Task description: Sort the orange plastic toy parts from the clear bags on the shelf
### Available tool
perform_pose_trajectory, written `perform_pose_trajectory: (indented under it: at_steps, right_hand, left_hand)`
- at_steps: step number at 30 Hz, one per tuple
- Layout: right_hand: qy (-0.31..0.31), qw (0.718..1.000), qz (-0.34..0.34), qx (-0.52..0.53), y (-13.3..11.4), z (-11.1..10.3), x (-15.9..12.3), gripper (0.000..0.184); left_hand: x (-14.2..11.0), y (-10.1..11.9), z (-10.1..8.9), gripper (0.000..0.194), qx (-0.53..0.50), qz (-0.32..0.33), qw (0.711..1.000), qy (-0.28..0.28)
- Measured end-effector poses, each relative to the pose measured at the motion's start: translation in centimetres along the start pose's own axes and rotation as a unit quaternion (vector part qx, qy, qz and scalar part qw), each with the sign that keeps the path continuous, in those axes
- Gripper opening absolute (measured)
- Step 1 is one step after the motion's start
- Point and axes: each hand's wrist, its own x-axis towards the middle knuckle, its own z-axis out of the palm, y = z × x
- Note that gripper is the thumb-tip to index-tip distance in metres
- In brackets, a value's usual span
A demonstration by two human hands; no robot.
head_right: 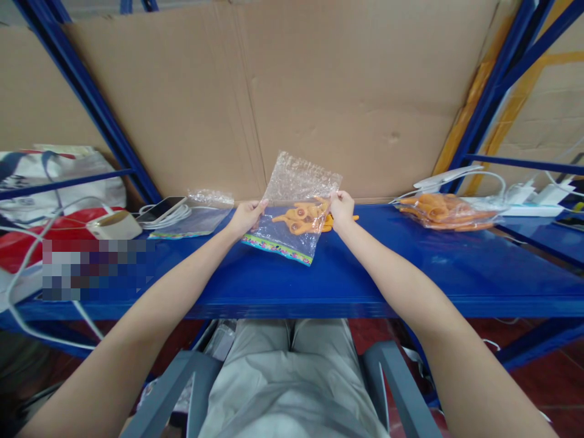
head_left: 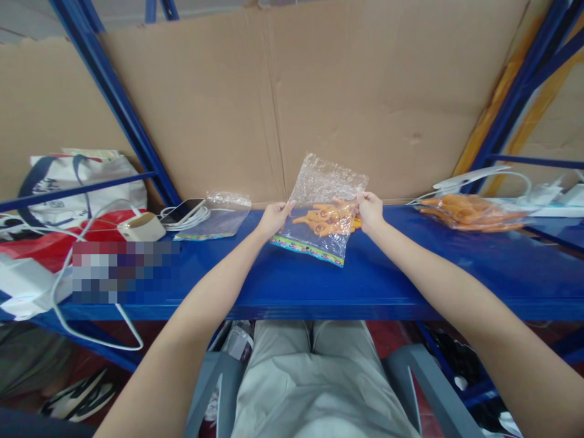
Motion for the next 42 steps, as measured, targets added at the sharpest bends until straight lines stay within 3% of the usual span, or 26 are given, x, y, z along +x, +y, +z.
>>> perform_pose_trajectory:
  at_steps: [5,10,12,16,20,23,26,28,33,38,42]
  right_hand:
    - [0.025,1.000,0.013,0.000,-0.7,0.1,-0.6,0.028]
    - [0.034,0.999,0.013,0.022,-1.0,-0.5,0.0,0.021]
    - [0.049,0.998,0.010,0.025,-1.2,-0.8,0.3,0.021]
    - [0.073,0.997,0.007,0.032,-1.5,-1.0,0.3,0.020]
    - [0.065,0.997,0.012,0.042,-1.6,-0.8,-0.2,0.018]
    - [0.066,0.996,0.010,0.056,-1.9,-0.6,-0.6,0.019]
    - [0.083,0.994,0.025,0.069,-2.3,-0.5,-0.7,0.021]
    - [0.098,0.992,0.039,0.073,-2.6,-0.5,-0.6,0.023]
    - [0.115,0.990,0.035,0.080,-2.5,-1.1,0.6,0.022]
    - [0.073,0.992,0.027,0.099,-2.3,-1.8,1.2,0.018]
    - [0.026,0.993,0.027,0.110,-3.0,-1.9,0.7,0.007]
  left_hand:
    - [0.1,-0.4,-0.6,0.050,0.090,0.055,0.994,0.041]
    - [0.0,-1.1,-0.9,0.022,0.215,0.209,0.948,0.103]
    - [-0.3,-1.3,-0.6,0.041,0.255,0.280,0.923,0.068]
    - [-1.5,-1.3,0.9,0.080,0.335,0.398,0.850,-0.080]
    - [-2.5,-0.9,2.5,0.078,0.376,0.471,0.780,-0.168]
    - [-2.9,-0.5,2.9,0.075,0.403,0.495,0.741,-0.209]
    - [-2.8,-0.4,2.8,0.061,0.418,0.505,0.720,-0.226]
    - [-2.6,-0.5,2.7,0.056,0.416,0.513,0.717,-0.224]
    - [-1.9,-0.7,2.5,0.067,0.396,0.529,0.725,-0.195]
    - [-1.6,-0.1,1.8,0.067,0.453,0.507,0.706,-0.198]
    - [-0.6,0.7,0.0,0.068,0.509,0.462,0.706,-0.170]
